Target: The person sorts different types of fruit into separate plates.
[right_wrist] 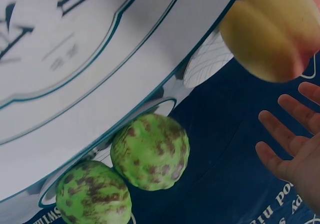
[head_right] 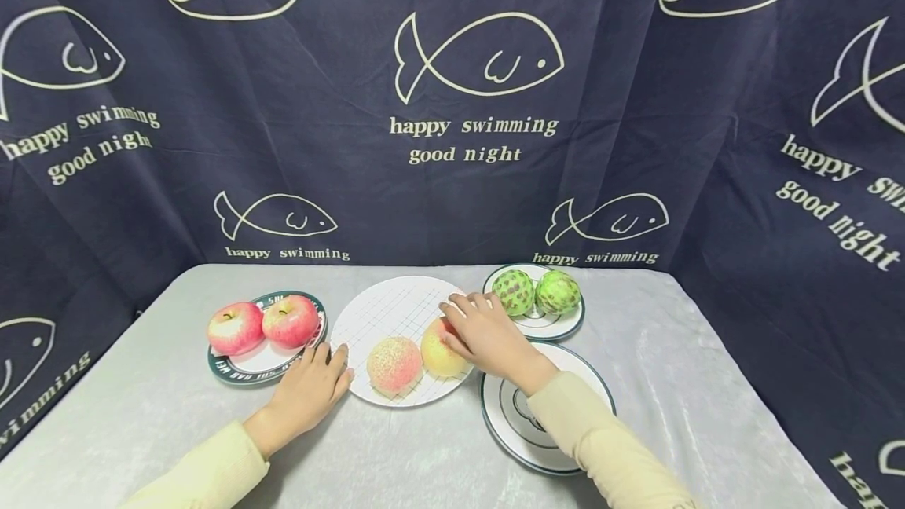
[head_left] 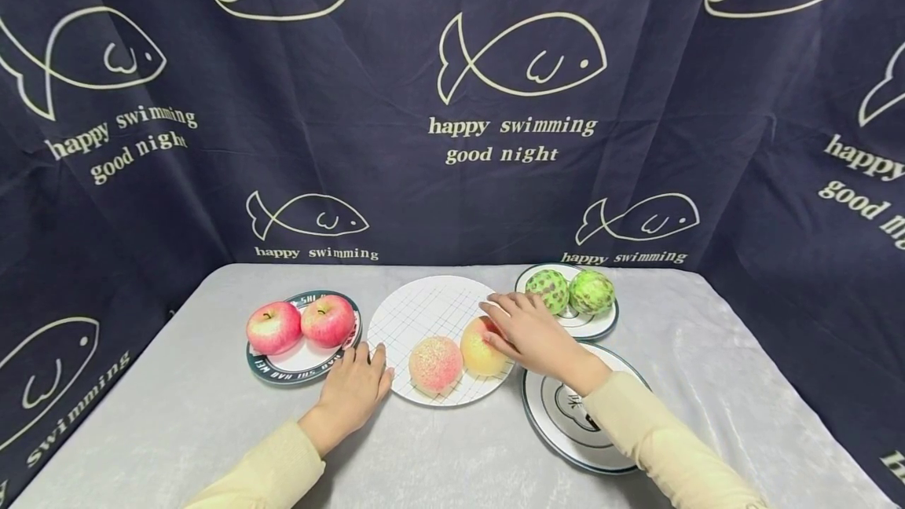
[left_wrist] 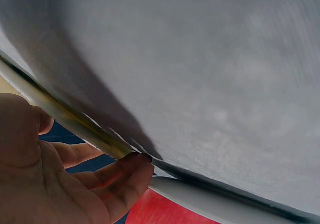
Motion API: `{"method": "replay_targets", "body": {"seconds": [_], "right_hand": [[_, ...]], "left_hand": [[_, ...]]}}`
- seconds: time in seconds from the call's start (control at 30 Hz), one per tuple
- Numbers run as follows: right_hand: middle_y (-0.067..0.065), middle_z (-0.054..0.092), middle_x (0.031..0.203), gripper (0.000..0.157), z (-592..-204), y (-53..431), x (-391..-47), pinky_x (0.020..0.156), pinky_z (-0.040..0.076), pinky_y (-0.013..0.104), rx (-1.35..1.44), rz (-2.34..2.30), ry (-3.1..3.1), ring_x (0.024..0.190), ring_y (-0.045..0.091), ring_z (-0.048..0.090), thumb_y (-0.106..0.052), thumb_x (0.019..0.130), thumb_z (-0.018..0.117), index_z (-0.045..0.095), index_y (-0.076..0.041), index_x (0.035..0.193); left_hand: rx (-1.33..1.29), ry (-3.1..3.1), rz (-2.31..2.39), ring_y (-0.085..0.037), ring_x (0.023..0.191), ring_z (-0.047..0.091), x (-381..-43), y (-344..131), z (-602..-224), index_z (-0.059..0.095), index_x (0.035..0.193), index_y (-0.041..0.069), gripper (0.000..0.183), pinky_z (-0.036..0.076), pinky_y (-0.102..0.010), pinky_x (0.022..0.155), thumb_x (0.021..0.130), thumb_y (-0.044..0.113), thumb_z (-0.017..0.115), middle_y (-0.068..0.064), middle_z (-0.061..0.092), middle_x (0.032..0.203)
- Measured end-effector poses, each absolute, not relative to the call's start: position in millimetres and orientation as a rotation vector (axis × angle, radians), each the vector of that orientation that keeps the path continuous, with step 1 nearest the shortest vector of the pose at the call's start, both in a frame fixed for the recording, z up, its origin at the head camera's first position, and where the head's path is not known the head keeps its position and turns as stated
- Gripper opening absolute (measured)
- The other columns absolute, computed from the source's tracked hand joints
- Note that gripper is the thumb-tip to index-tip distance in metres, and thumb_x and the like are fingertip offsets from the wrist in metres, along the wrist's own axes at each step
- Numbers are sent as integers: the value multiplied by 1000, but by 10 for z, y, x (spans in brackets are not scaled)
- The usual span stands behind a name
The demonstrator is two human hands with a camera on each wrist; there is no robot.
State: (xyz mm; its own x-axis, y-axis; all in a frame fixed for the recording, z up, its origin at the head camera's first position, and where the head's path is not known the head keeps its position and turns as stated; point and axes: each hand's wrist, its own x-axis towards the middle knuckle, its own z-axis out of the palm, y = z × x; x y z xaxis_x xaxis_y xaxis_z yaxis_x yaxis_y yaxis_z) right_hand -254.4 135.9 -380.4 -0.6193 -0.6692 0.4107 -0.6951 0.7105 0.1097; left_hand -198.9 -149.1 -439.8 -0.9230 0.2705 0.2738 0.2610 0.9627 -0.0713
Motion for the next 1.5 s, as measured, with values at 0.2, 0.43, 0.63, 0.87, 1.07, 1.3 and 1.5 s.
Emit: {"method": "replay_targets", "body": {"seconds": [0.2, 0.43, 0.63, 0.87, 1.07, 1.3, 1.5], "right_hand": [[7, 57, 120, 42, -3850, 1313, -2497, 92, 37, 47, 1075, 81, -2486, 108, 28, 53, -39, 89, 53, 56, -12, 122], [7, 56, 121, 44, -3904, 1299, -2468, 93, 36, 50, 1089, 73, -2506, 106, 29, 53, -42, 89, 52, 55, -13, 122], [8, 55, 121, 52, -3949, 1309, -2471, 89, 38, 46, 1116, 64, -2496, 102, 28, 54, -47, 85, 55, 53, -12, 123], [10, 53, 124, 64, -3988, 1312, -2460, 89, 39, 47, 1128, 59, -2516, 102, 30, 53, -51, 80, 60, 48, -10, 128], [10, 50, 126, 72, -4019, 1313, -2458, 87, 40, 46, 1131, 48, -2530, 101, 30, 53, -50, 76, 65, 44, -11, 132], [10, 49, 126, 76, -4040, 1320, -2465, 84, 40, 45, 1141, 43, -2515, 98, 30, 54, -51, 72, 68, 43, -11, 132], [10, 50, 126, 77, -4046, 1328, -2479, 86, 41, 46, 1159, 47, -2509, 99, 30, 54, -52, 71, 69, 43, -10, 131]], "left_hand": [[-393, -2825, 47, -34, 90, 54, -1989, -1489, -4391, 56, 116, 0, 41, 47, -45, 73, 91, 31, 49, -20, 54, 98], [-394, -2827, 30, -34, 89, 53, -1979, -1486, -4378, 56, 116, 0, 41, 47, -45, 73, 91, 30, 49, -20, 54, 98], [-390, -2845, 33, -34, 91, 54, -1975, -1482, -4372, 55, 117, 0, 41, 47, -45, 74, 91, 31, 48, -20, 54, 100], [-398, -2830, 50, -34, 90, 53, -1978, -1487, -4381, 55, 117, 0, 41, 47, -44, 73, 91, 31, 48, -20, 54, 99], [-399, -2828, 40, -34, 89, 53, -1977, -1485, -4381, 55, 116, 0, 40, 47, -45, 72, 91, 30, 48, -20, 54, 98], [-400, -2818, 45, -34, 89, 53, -1977, -1485, -4382, 56, 116, 0, 40, 47, -44, 72, 91, 30, 49, -19, 54, 97], [-400, -2817, 59, -33, 88, 53, -1986, -1490, -4394, 56, 116, 0, 41, 47, -44, 71, 91, 31, 49, -19, 54, 98]]}}
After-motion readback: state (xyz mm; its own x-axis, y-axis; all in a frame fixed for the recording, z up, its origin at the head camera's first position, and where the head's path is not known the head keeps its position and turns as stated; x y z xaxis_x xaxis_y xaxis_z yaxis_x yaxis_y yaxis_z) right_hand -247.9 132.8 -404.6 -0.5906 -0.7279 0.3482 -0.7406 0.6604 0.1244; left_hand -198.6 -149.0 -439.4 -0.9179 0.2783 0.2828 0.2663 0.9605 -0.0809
